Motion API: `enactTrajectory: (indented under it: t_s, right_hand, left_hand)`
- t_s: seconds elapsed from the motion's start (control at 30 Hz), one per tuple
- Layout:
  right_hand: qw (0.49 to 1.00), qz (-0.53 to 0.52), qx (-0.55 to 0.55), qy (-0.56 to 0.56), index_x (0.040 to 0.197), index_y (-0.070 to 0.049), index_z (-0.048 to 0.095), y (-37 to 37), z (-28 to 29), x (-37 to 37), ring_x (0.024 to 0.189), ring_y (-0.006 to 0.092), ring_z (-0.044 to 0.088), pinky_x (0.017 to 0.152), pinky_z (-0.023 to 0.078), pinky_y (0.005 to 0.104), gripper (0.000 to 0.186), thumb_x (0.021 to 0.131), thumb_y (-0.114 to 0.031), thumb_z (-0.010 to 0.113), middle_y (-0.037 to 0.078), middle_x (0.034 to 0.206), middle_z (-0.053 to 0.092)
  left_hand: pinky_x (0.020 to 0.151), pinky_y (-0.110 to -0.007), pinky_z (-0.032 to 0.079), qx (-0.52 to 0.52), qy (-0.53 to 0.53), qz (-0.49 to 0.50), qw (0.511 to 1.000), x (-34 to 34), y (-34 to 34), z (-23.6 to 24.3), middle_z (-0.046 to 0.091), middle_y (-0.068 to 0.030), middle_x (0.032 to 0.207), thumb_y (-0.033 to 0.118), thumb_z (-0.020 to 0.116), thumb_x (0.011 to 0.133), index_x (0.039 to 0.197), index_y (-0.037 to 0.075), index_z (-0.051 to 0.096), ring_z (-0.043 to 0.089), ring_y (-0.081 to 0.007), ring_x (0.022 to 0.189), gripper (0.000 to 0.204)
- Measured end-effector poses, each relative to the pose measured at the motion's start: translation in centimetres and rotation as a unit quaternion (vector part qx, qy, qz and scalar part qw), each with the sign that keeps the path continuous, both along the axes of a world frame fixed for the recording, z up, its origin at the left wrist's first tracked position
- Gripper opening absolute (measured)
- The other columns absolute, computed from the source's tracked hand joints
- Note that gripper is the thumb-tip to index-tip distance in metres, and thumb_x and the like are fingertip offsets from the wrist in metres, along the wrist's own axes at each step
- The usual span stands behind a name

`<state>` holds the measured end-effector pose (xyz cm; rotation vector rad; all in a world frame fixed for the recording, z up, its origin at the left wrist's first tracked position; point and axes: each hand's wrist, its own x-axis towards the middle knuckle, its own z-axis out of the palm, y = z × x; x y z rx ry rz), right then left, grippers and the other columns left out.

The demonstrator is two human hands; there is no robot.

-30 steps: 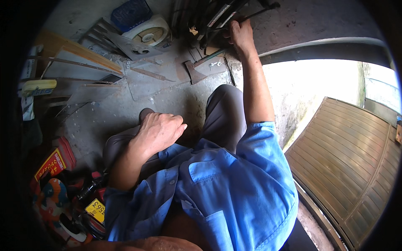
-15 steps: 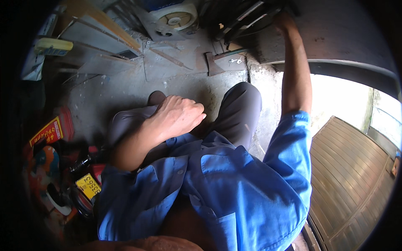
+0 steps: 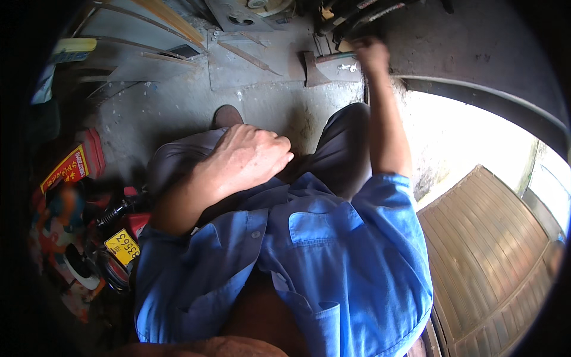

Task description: The person performs various maintenance and assembly tasks in a workshop, including threading a wire into a rubber hose, manipulating a small plastic component, and tying a bundle of white material with plastic strips.

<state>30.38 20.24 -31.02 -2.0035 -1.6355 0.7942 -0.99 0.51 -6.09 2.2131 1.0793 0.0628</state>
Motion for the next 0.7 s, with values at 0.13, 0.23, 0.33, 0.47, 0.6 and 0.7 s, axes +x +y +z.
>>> enactTrajectory:
  t_s: [0.13, 0.23, 0.33, 0.47, 0.6, 0.7]
  right_hand:
    - [0.896, 0.093, -0.428, 0.079, 0.091, -0.006, 0.076, -5.4, -6.5, -6.6, 0.074, 0.0194, 0.072, 0.057, 0.054, 0.0355, 0.020, 0.087, -0.023, 0.067, 0.006, 0.075, 0.071]
    - [0.900, 0.070, -0.427, -0.057, 0.086, -0.004, 0.076, -5.7, -11.0, -7.7, 0.082, 0.0216, 0.074, 0.070, 0.058, 0.0367, 0.026, 0.088, -0.024, 0.059, 0.010, 0.075, 0.074]
    - [0.944, 0.065, -0.277, -0.164, 0.111, -0.005, 0.070, -5.0, -11.9, -6.8, 0.103, 0.0288, 0.071, 0.088, 0.056, 0.0363, 0.031, 0.089, -0.023, 0.056, 0.017, 0.106, 0.074]
    - [0.947, 0.061, -0.208, -0.237, 0.132, -0.009, 0.057, -2.6, -10.4, -7.1, 0.119, 0.0358, 0.062, 0.097, 0.052, 0.0438, 0.043, 0.097, -0.033, 0.049, 0.018, 0.131, 0.061]
    - [0.949, -0.012, -0.194, -0.247, 0.130, -0.021, 0.057, 0.5, -15.7, -2.7, 0.118, 0.0404, 0.062, 0.097, 0.052, 0.0497, 0.036, 0.098, -0.032, 0.047, 0.023, 0.137, 0.054]
    - [0.928, -0.066, -0.209, -0.302, 0.126, -0.017, 0.060, 1.8, -15.7, -0.2, 0.115, 0.0389, 0.063, 0.091, 0.055, 0.0471, 0.032, 0.100, -0.031, 0.048, 0.018, 0.130, 0.056]
  left_hand:
    - [0.064, -0.047, 0.055, -0.015, 0.004, -0.012, 1.000, -0.8, 0.2, -0.7, 0.066, -0.0149, 0.072, 0.023, 0.066, 0.091, 0.074, 0.004, 0.062, 0.068, -0.0370, 0.070, 0.025]
    - [0.063, -0.046, 0.055, -0.041, 0.035, -0.004, 0.999, -0.9, 0.2, -0.4, 0.066, -0.0148, 0.072, 0.023, 0.066, 0.091, 0.075, 0.004, 0.062, 0.068, -0.0364, 0.069, 0.025]
    - [0.061, -0.045, 0.055, -0.032, 0.010, 0.011, 0.999, -1.2, -0.5, -0.6, 0.065, -0.0134, 0.069, 0.023, 0.067, 0.089, 0.074, 0.005, 0.062, 0.067, -0.0349, 0.066, 0.025]
    - [0.059, -0.045, 0.054, -0.046, 0.027, 0.019, 0.998, -1.8, -1.3, -0.6, 0.064, -0.0116, 0.069, 0.023, 0.069, 0.088, 0.074, 0.005, 0.062, 0.067, -0.0338, 0.065, 0.024]
    - [0.059, -0.045, 0.055, -0.049, 0.066, 0.013, 0.997, -2.3, -2.3, -1.3, 0.066, -0.0111, 0.070, 0.024, 0.069, 0.087, 0.073, 0.005, 0.062, 0.068, -0.0326, 0.065, 0.024]
    - [0.058, -0.042, 0.056, -0.041, 0.066, 0.002, 0.997, -3.0, -3.3, -2.2, 0.068, -0.0119, 0.073, 0.020, 0.065, 0.085, 0.074, 0.005, 0.062, 0.070, -0.0302, 0.068, 0.019]
